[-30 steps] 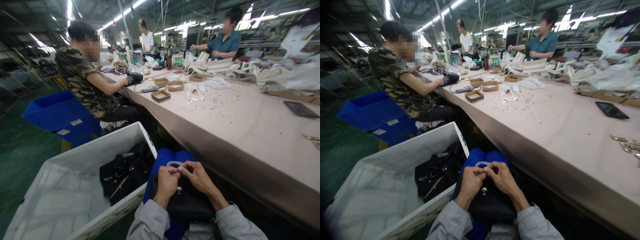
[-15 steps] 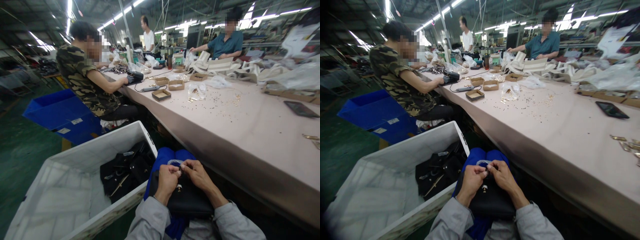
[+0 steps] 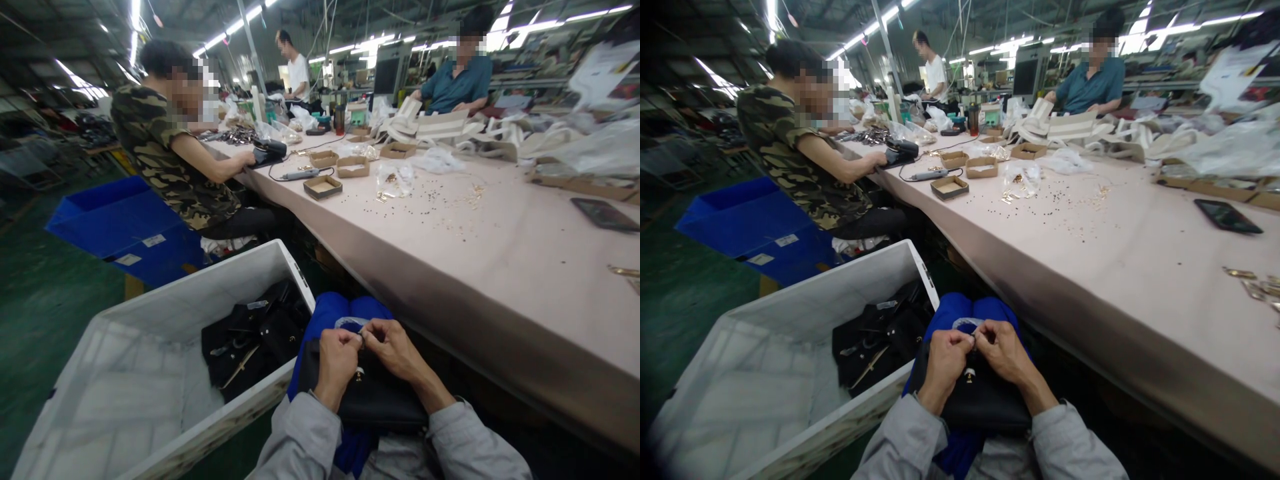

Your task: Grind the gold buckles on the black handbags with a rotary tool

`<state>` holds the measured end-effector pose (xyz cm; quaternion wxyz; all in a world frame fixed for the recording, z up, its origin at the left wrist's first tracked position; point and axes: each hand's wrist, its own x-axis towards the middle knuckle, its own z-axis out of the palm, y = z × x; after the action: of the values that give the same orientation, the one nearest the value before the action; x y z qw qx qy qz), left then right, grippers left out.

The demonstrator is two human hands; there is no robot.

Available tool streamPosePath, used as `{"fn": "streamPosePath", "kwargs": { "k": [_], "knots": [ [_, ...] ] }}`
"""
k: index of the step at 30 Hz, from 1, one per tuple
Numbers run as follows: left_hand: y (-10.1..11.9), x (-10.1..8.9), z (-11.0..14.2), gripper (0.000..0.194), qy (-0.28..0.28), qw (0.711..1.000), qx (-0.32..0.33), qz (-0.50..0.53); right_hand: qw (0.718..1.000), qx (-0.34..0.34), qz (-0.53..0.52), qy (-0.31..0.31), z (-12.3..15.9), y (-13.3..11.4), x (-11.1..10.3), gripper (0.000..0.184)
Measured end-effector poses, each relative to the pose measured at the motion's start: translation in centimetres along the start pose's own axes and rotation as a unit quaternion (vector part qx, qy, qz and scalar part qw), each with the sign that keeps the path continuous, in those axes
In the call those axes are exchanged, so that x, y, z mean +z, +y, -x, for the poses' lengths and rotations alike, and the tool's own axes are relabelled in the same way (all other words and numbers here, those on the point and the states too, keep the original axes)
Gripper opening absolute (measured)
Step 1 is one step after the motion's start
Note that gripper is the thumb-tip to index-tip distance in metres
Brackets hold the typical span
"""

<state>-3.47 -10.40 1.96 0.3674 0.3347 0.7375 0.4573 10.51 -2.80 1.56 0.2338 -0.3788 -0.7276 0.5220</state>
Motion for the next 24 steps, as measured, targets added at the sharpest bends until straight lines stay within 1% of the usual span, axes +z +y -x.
{"fn": "streamPosePath", "kwargs": {
  "k": [3, 5, 9, 14, 16, 20, 24],
  "knots": [
    [-0.4, 0.3, -0.1, 0.019, 0.013, 0.999, 0.022, -0.019, 1.0, 0.004, 0.007, 0.009, 0.0, 0.2, 0.2, 0.026],
    [-0.5, 0.4, -0.2, 0.02, 0.017, 0.999, 0.024, -0.018, 1.0, 0.008, 0.005, 0.007, 0.1, 0.3, 0.2, 0.028],
    [-0.6, 0.4, -0.3, 0.014, 0.01, 1.0, 0.0, 0.011, 1.0, 0.015, -0.008, -0.011, 0.3, 0.2, 0.0, 0.027],
    [-0.9, 0.4, -0.6, 0.006, -0.026, 0.997, -0.029, 0.063, 1.0, 0.021, -0.012, -0.009, 0.3, 0.0, -0.1, 0.025],
    [-0.9, 0.5, -0.8, 0.006, -0.02, 0.996, -0.044, 0.069, 0.999, 0.02, -0.021, -0.018, 0.4, 0.1, -0.2, 0.024],
    [-0.8, 0.7, -1.0, 0.012, 0.01, 0.994, -0.066, 0.091, 0.997, 0.016, -0.053, -0.048, 0.6, 0.3, -0.2, 0.022],
    [-0.6, 0.7, -1.2, 0.014, 0.008, 0.991, -0.086, 0.098, 0.996, 0.027, -0.073, -0.048, 0.6, 0.6, 0.1, 0.019]
  ]
}}
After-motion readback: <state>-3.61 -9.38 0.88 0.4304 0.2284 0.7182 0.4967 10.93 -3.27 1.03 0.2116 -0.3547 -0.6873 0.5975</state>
